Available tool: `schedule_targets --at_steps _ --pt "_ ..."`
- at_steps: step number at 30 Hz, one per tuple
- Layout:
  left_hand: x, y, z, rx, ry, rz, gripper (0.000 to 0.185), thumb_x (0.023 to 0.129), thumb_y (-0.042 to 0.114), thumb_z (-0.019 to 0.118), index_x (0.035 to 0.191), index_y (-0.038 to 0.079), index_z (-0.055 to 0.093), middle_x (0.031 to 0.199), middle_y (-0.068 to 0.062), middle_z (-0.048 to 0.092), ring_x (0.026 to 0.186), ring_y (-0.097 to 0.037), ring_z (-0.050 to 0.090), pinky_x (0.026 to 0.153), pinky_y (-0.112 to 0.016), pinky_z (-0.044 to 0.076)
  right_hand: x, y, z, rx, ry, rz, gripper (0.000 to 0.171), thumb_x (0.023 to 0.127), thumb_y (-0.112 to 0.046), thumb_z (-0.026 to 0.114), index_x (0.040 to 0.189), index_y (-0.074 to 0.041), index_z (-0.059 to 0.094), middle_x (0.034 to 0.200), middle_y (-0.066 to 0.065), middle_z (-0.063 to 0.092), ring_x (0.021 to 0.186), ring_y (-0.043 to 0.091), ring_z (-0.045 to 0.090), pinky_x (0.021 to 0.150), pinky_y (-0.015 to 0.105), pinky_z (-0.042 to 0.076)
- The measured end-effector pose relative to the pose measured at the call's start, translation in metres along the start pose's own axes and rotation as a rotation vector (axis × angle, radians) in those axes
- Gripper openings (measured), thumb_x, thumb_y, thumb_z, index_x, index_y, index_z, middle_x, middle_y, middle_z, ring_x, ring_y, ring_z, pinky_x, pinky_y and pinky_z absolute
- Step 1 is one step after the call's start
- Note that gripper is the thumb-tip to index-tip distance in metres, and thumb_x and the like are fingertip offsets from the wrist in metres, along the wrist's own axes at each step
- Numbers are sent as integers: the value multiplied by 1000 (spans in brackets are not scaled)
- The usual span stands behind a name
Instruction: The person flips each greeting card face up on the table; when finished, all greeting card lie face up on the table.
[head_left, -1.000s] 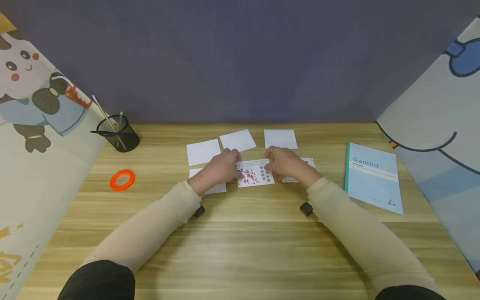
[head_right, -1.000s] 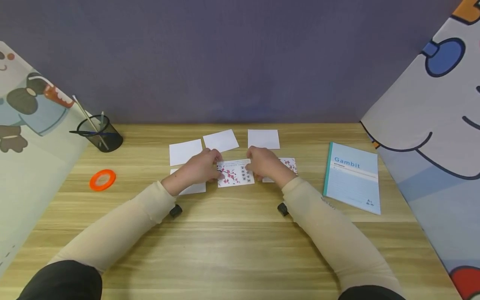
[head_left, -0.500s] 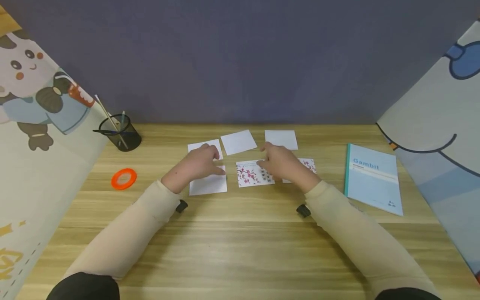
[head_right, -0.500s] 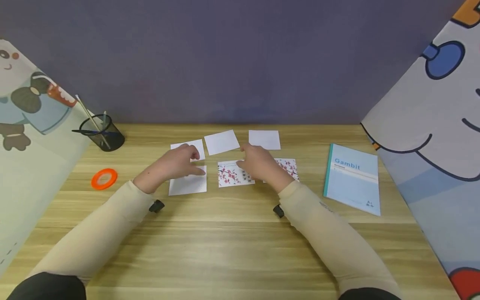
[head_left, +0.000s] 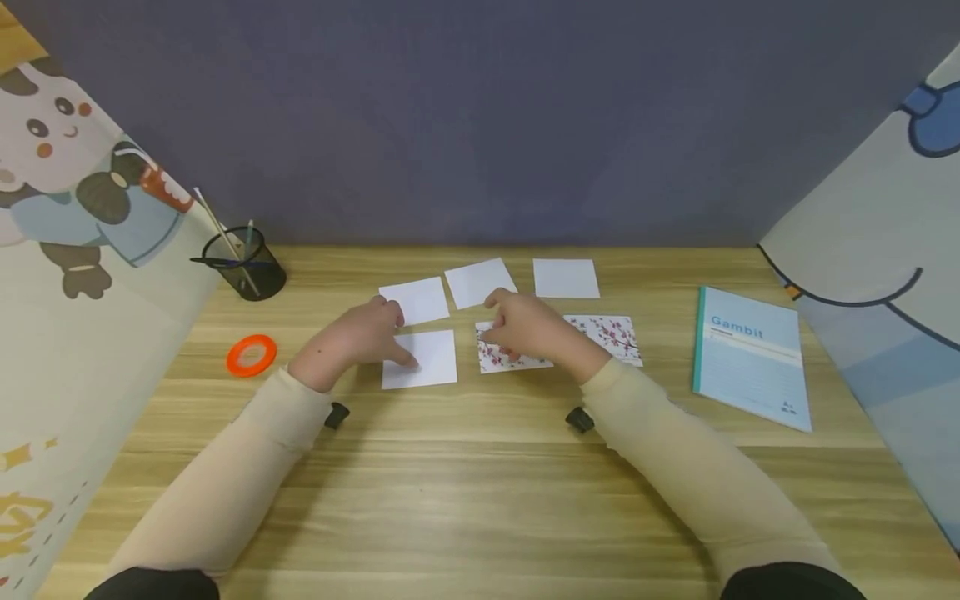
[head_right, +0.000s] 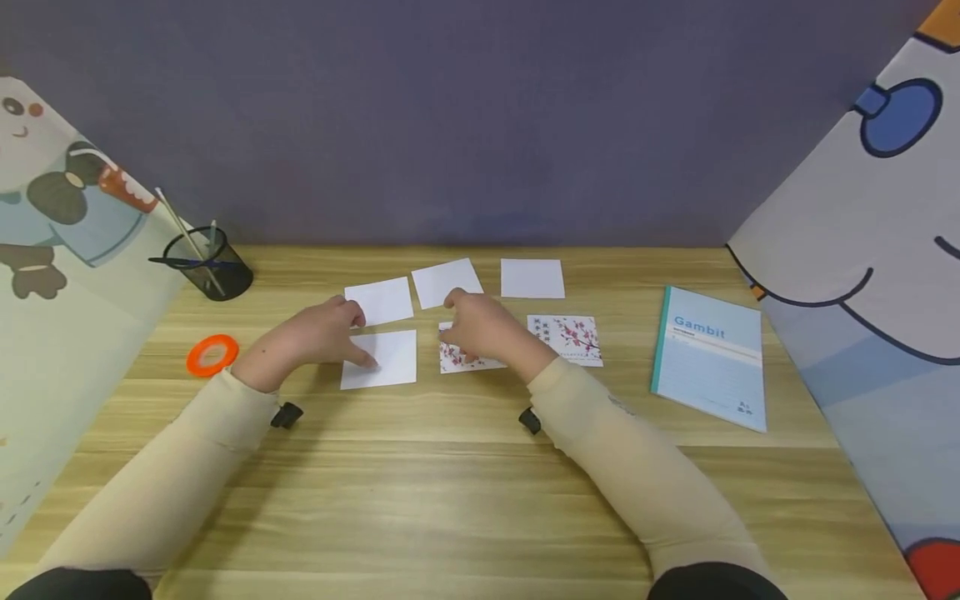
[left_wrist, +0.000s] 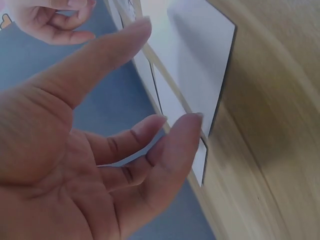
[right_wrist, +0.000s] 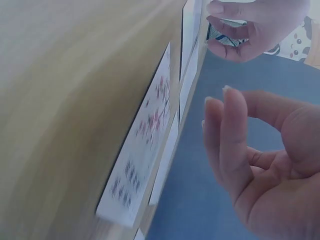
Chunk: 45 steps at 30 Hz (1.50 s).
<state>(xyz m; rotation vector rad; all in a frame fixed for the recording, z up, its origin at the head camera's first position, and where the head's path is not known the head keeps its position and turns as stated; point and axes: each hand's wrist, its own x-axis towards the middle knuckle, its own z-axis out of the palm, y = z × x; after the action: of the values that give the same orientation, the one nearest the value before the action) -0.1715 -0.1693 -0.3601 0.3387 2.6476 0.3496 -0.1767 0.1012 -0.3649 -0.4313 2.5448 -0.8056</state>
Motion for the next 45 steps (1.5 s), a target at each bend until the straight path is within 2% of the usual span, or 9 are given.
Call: schedule_targets --at_steps 5,11,16,20,22,25,35,40,45 --pt "-3 0 -4 13 -24 -13 78 82 43 90 135 -4 57 134 -22 55 107 -33 61 101 -49 55 7 -9 7 53 -44 -5 63 104 -22 70 159 -8 43 105 7 70 67 18 74 61 28 57" --pt "-5 -1 -7 35 -55 -35 80 80 43 92 136 -3 57 131 -19 55 104 -30 61 99 -47 56 19 -19 17 57 -76 -28 69 101 -24 75 160 -6 43 102 5 68 67 18 74 69 29 60" --pt "-4 0 -10 62 -92 -34 75 79 43 93 129 -2 59 123 -17 56 99 -27 60 92 -43 56 31 -26 28 17 -107 -45 78 96 -24 81 160 -3 41 95 8 75 66 16 75 58 28 57" --pt "-2 2 -11 86 -109 -29 71 79 41 93 124 -2 60 119 -16 56 96 -25 59 89 -40 56 37 -28 34 -22 -116 -62 82 93 -23 83 160 0 40 118 23 70 66 16 75 57 25 56" --pt "-2 2 -11 94 -116 -28 69 78 41 94 122 -1 61 119 -16 55 95 -25 59 88 -40 56 38 -28 37 -20 -122 -62 84 92 -23 84 160 0 40 134 24 60 68 16 75 62 25 58" --pt "0 1 -11 97 -121 -20 68 77 40 95 120 0 61 119 -16 55 95 -26 59 87 -40 56 39 -28 39 -22 -126 -62 88 91 -24 86 162 -1 39 142 23 50 72 16 74 70 24 59" --pt "1 -6 -6 110 -125 61 74 73 38 98 126 3 58 117 -14 55 97 -25 59 89 -41 55 40 -29 41 -102 -139 -76 89 89 -33 89 159 -1 43 141 19 47 80 17 69 94 35 59" --pt "2 -11 -5 83 -110 82 75 73 36 99 126 3 58 116 -13 56 98 -26 59 91 -42 55 42 -29 42 -110 -136 -67 88 89 -34 89 158 -1 44 139 18 46 85 19 68 96 37 58" --pt "4 -15 -3 59 -108 69 75 73 35 99 127 3 58 118 -13 57 101 -27 59 94 -43 55 44 -30 43 -143 -141 -62 85 90 -38 88 155 -1 47 136 16 47 87 19 67 95 36 58"
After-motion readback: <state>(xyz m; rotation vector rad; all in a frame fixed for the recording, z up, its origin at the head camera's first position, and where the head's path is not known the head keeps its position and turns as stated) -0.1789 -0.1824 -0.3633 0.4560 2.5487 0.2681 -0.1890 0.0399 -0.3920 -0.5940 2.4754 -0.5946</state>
